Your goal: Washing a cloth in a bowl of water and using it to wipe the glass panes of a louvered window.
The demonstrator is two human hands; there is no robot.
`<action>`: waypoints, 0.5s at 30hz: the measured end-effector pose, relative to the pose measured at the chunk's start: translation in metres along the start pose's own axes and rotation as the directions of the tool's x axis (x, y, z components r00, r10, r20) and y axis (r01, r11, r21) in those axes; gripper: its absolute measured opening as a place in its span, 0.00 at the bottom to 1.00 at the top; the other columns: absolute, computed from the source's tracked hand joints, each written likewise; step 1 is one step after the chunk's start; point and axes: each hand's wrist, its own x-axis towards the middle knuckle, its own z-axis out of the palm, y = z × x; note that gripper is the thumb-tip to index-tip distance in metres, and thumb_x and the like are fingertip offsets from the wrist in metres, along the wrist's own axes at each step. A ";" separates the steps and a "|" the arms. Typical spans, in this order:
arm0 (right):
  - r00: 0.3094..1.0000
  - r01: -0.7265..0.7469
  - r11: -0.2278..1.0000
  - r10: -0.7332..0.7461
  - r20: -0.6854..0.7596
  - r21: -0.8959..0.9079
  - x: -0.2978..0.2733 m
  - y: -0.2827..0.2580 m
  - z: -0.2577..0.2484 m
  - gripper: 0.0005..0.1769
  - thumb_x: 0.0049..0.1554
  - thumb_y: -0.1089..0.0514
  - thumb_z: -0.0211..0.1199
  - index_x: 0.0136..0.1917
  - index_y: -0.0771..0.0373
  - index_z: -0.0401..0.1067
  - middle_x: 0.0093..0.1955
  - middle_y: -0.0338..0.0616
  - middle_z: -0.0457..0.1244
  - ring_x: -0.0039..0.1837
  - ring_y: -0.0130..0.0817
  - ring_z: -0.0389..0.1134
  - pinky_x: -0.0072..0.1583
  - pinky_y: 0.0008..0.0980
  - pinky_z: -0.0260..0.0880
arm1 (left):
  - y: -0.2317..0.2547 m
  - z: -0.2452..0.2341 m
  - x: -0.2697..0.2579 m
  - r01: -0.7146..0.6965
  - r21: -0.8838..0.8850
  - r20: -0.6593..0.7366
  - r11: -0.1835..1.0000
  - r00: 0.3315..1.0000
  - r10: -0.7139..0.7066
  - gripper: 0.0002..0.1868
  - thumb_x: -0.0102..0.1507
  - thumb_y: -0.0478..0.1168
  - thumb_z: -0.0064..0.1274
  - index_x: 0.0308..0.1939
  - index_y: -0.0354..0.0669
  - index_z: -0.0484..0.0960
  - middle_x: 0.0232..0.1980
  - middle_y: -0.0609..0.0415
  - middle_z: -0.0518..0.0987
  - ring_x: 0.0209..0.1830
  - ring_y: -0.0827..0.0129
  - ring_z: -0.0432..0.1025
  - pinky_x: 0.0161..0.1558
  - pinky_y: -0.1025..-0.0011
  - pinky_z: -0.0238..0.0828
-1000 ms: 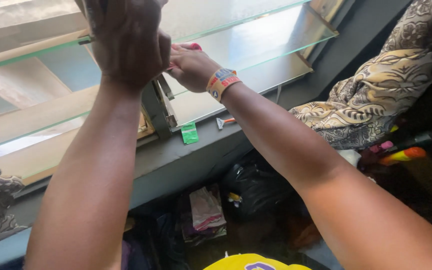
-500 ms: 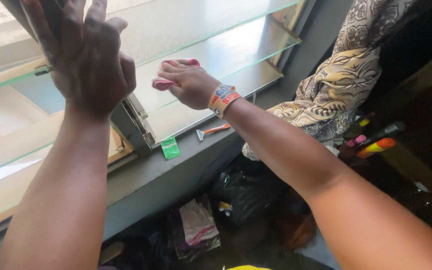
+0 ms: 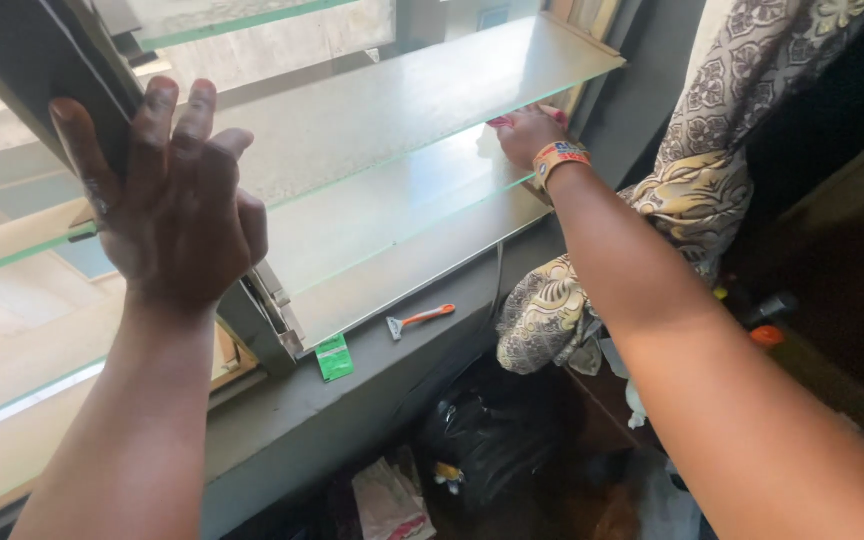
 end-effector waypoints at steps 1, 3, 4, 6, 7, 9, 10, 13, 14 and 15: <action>1.000 0.009 1.000 -0.009 0.005 0.004 0.017 0.011 0.013 0.27 0.59 0.47 0.47 0.68 0.53 0.70 0.76 0.52 0.54 0.76 0.51 0.54 0.73 0.48 0.50 | 0.001 -0.001 0.001 0.003 0.008 0.006 1.000 1.000 -0.003 0.17 0.73 0.41 0.30 0.54 0.52 0.77 0.68 0.52 0.79 0.80 0.61 0.67 0.81 0.41 0.27; 0.997 0.065 0.985 -0.056 0.060 -0.162 0.048 0.033 0.040 0.23 0.61 0.50 0.46 0.63 0.56 0.74 0.70 0.56 0.61 0.69 0.54 0.61 0.70 0.50 0.57 | 0.003 -0.003 0.003 0.002 -0.025 -0.034 1.000 0.999 -0.003 0.17 0.73 0.41 0.30 0.55 0.53 0.77 0.66 0.51 0.79 0.78 0.59 0.67 0.80 0.43 0.27; 0.996 0.073 0.985 -0.063 0.066 -0.159 0.063 0.042 0.056 0.23 0.61 0.50 0.46 0.63 0.56 0.74 0.70 0.56 0.61 0.69 0.54 0.61 0.70 0.50 0.57 | 0.003 -0.001 0.002 0.006 -0.019 -0.027 1.000 1.000 -0.007 0.17 0.73 0.41 0.30 0.55 0.53 0.77 0.66 0.51 0.79 0.78 0.59 0.67 0.80 0.43 0.27; 0.983 0.158 0.905 -0.106 0.151 -0.396 0.090 0.063 0.086 0.22 0.65 0.53 0.45 0.54 0.62 0.80 0.61 0.60 0.71 0.59 0.59 0.71 0.65 0.54 0.68 | 0.004 0.001 0.001 0.032 -0.084 -0.036 0.996 0.999 -0.036 0.17 0.73 0.39 0.30 0.55 0.51 0.77 0.67 0.50 0.79 0.78 0.58 0.67 0.80 0.41 0.27; 0.981 0.165 0.906 -0.111 0.157 -0.391 0.058 0.031 0.070 0.22 0.65 0.53 0.45 0.54 0.62 0.80 0.61 0.60 0.71 0.59 0.59 0.71 0.65 0.54 0.68 | 0.004 0.002 0.001 0.034 -0.080 -0.029 0.996 0.999 -0.036 0.17 0.73 0.39 0.30 0.55 0.51 0.77 0.67 0.50 0.79 0.78 0.58 0.67 0.80 0.41 0.27; 0.983 0.153 0.947 -0.116 0.145 -0.281 0.006 -0.062 0.028 0.22 0.66 0.51 0.43 0.56 0.61 0.77 0.55 0.59 0.70 0.56 0.59 0.70 0.61 0.60 0.64 | 0.003 0.001 0.001 0.022 -0.065 -0.067 0.998 0.997 -0.026 0.16 0.73 0.38 0.32 0.56 0.50 0.77 0.67 0.49 0.79 0.78 0.58 0.66 0.81 0.42 0.26; 0.980 0.165 0.947 -0.126 0.152 -0.274 -0.005 -0.085 0.031 0.22 0.66 0.51 0.43 0.56 0.61 0.77 0.55 0.59 0.70 0.56 0.59 0.70 0.61 0.60 0.64 | 0.004 -0.001 0.003 0.026 -0.055 -0.058 0.998 0.998 -0.029 0.16 0.73 0.38 0.32 0.56 0.50 0.77 0.67 0.49 0.79 0.78 0.58 0.66 0.81 0.42 0.26; 0.942 0.321 0.947 -0.317 0.112 -0.014 -0.046 -0.160 0.044 0.22 0.61 0.48 0.49 0.58 0.59 0.77 0.56 0.61 0.68 0.60 0.58 0.68 0.65 0.56 0.60 | 0.004 -0.012 0.004 0.001 -0.081 -0.042 0.997 0.999 -0.005 0.15 0.71 0.38 0.34 0.55 0.48 0.77 0.68 0.46 0.78 0.78 0.56 0.65 0.81 0.44 0.26; 0.918 0.375 0.925 -0.379 0.118 0.055 -0.058 -0.184 0.049 0.22 0.60 0.48 0.49 0.60 0.60 0.75 0.59 0.59 0.67 0.63 0.57 0.66 0.67 0.55 0.59 | 0.004 -0.011 0.003 -0.010 -0.074 -0.061 0.997 0.998 0.006 0.14 0.70 0.36 0.36 0.53 0.47 0.77 0.69 0.46 0.77 0.78 0.55 0.64 0.81 0.44 0.26; 0.893 0.423 0.898 -0.436 0.115 0.121 -0.069 -0.207 0.051 0.23 0.60 0.48 0.50 0.62 0.60 0.74 0.63 0.57 0.67 0.65 0.56 0.65 0.68 0.55 0.59 | 0.004 -0.010 0.004 -0.025 -0.070 -0.084 0.997 0.996 0.019 0.13 0.69 0.35 0.37 0.52 0.46 0.77 0.69 0.45 0.76 0.78 0.55 0.64 0.81 0.44 0.25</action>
